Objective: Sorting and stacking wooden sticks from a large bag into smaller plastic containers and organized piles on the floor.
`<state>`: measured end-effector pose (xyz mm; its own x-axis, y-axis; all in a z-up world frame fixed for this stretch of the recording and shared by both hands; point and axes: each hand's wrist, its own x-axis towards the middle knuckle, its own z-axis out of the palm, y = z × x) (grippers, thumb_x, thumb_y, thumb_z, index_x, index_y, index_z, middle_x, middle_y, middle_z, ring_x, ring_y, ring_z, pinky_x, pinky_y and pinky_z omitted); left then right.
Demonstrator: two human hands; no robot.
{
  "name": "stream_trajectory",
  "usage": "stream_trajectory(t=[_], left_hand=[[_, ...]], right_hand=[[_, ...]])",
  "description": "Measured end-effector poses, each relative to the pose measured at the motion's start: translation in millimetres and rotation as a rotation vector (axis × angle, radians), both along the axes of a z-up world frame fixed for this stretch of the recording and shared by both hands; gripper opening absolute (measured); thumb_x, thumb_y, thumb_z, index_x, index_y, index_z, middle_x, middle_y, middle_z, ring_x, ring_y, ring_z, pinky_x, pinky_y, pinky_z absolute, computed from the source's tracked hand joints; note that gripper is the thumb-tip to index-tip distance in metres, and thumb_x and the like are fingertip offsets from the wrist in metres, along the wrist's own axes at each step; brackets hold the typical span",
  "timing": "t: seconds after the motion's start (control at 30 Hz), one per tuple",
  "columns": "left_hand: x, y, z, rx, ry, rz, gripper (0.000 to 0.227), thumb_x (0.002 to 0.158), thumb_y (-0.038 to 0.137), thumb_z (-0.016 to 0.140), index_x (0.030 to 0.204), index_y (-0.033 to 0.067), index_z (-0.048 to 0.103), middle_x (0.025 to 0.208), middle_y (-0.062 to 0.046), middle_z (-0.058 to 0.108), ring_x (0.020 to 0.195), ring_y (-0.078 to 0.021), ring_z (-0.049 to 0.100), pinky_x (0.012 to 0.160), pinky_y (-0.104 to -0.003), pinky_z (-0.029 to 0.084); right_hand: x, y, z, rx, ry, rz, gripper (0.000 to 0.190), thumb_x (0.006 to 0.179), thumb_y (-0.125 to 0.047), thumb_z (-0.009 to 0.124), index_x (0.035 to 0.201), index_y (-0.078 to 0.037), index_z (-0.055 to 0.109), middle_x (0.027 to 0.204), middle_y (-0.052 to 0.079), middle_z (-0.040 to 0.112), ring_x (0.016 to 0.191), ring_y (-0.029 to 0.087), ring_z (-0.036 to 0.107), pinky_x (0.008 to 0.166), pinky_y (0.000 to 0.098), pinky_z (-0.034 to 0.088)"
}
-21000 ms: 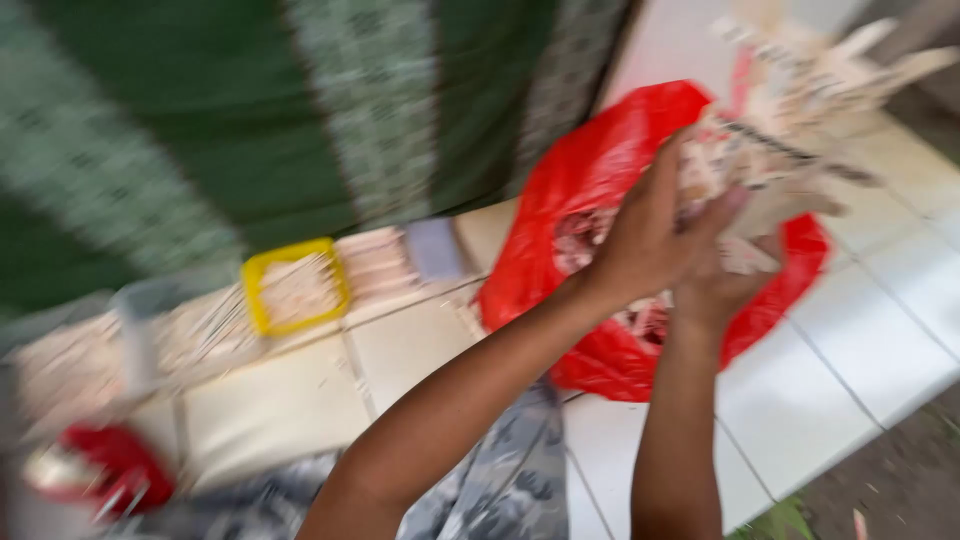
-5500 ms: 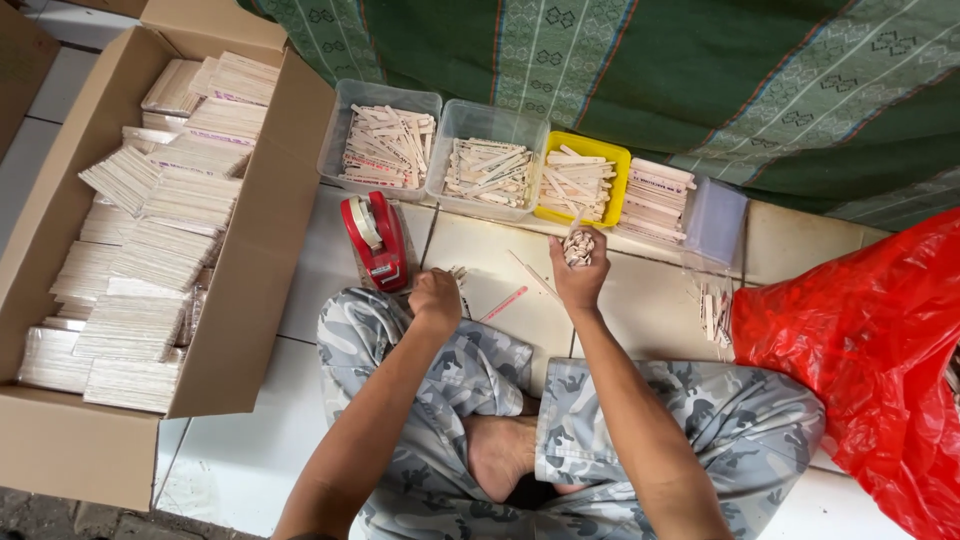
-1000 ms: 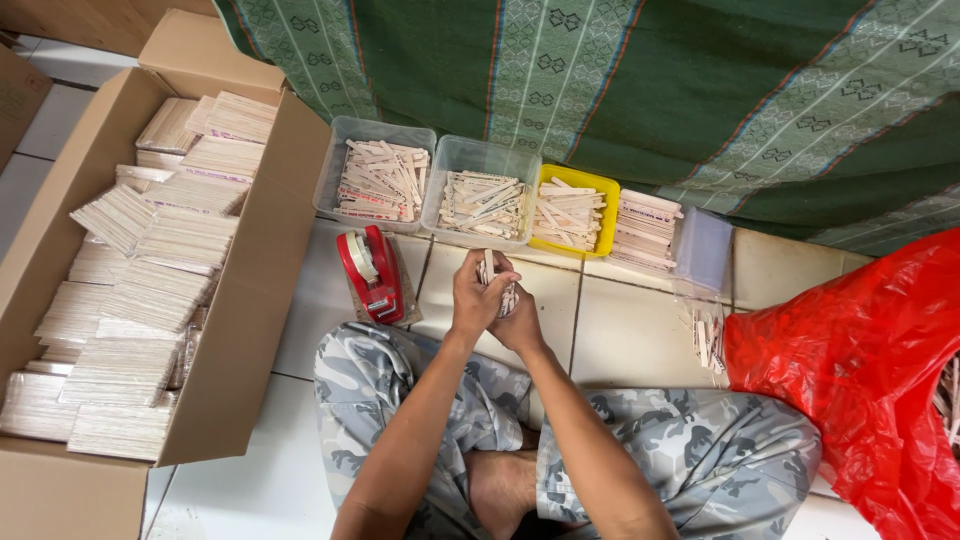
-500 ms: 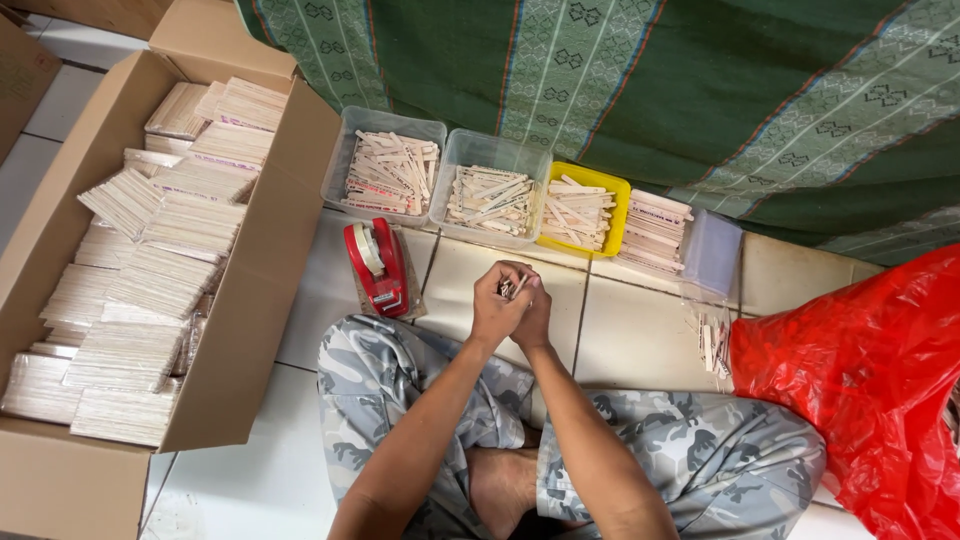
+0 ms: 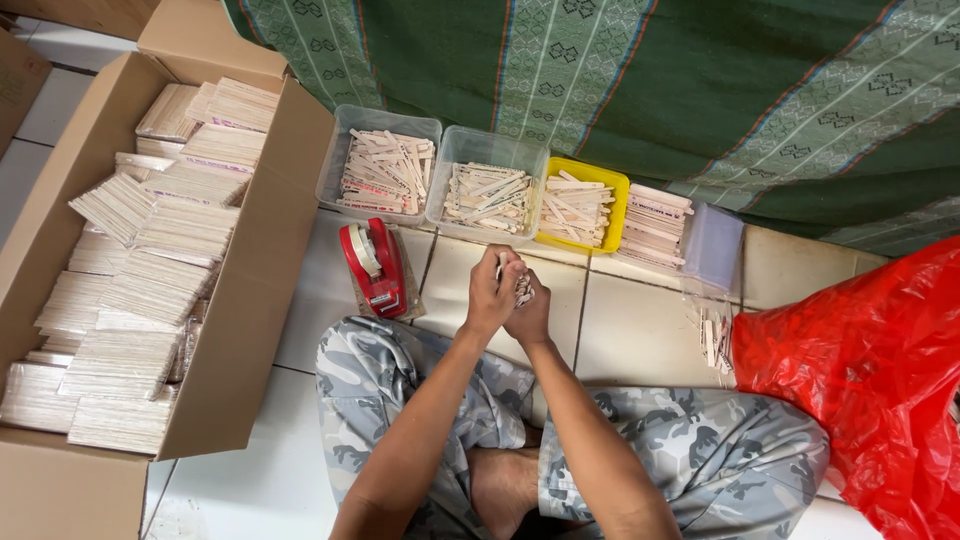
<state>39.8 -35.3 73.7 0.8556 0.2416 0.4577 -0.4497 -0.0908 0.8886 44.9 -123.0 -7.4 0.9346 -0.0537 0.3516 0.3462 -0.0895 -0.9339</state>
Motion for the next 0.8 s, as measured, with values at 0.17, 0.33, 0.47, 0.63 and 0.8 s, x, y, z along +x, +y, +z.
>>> stream_trajectory(t=[0.17, 0.33, 0.47, 0.63, 0.8], left_hand=[[5.7, 11.2, -8.7, 0.087, -0.095, -0.025, 0.023, 0.107, 0.026, 0.049, 0.094, 0.0076, 0.052, 0.083, -0.008, 0.070, 0.074, -0.0240, 0.066, 0.073, -0.035, 0.052], [5.0, 21.4, 2.9, 0.166, -0.104, -0.100, 0.020, 0.104, 0.024, 0.055, 0.093, 0.0070, 0.054, 0.089, -0.009, 0.071, 0.080, -0.0294, 0.069, 0.075, -0.038, 0.054], [-1.3, 16.4, -8.2, 0.167, -0.111, -0.146, 0.022, 0.104, 0.024, 0.056, 0.093, 0.0059, 0.056, 0.101, -0.012, 0.068, 0.095, -0.0347, 0.067, 0.085, -0.044, 0.051], [-9.6, 6.5, 9.7, 0.136, -0.094, -0.194, 0.013, 0.099, 0.017, 0.067, 0.089, 0.0085, 0.068, 0.096, -0.006, 0.070, 0.110, -0.0311, 0.067, 0.097, -0.045, 0.049], [-11.7, -7.4, 65.0, 0.595, -0.060, -0.054, 0.027, 0.100, 0.023, 0.063, 0.125, 0.0134, 0.064, 0.126, -0.005, 0.065, 0.125, -0.0320, 0.060, 0.107, -0.053, 0.046]], right_hand=[[-1.6, -3.1, 6.3, 0.020, 0.162, 0.216, 0.035, 0.058, -0.002, 0.088, 0.085, -0.006, 0.067, 0.070, 0.010, 0.072, 0.071, 0.009, 0.060, 0.066, 0.0320, 0.052], [1.3, -13.7, -4.2, -0.015, 0.228, 0.331, 0.049, 0.052, -0.011, 0.097, 0.090, -0.006, 0.068, 0.081, 0.013, 0.077, 0.077, 0.012, 0.067, 0.071, 0.0351, 0.055], [5.1, -14.4, -18.4, -0.060, 0.151, 0.240, 0.031, 0.062, -0.007, 0.088, 0.087, -0.003, 0.069, 0.075, 0.015, 0.075, 0.072, 0.017, 0.067, 0.066, 0.0381, 0.054], [15.0, -24.8, -21.1, -0.042, 0.091, 0.125, 0.024, 0.074, -0.005, 0.083, 0.093, 0.002, 0.070, 0.078, 0.020, 0.076, 0.075, 0.022, 0.068, 0.071, 0.0429, 0.055], [-3.6, -20.9, -22.9, -0.036, 0.166, 0.116, 0.025, 0.074, -0.004, 0.082, 0.095, 0.001, 0.069, 0.080, 0.018, 0.075, 0.076, 0.022, 0.068, 0.071, 0.0422, 0.055]])
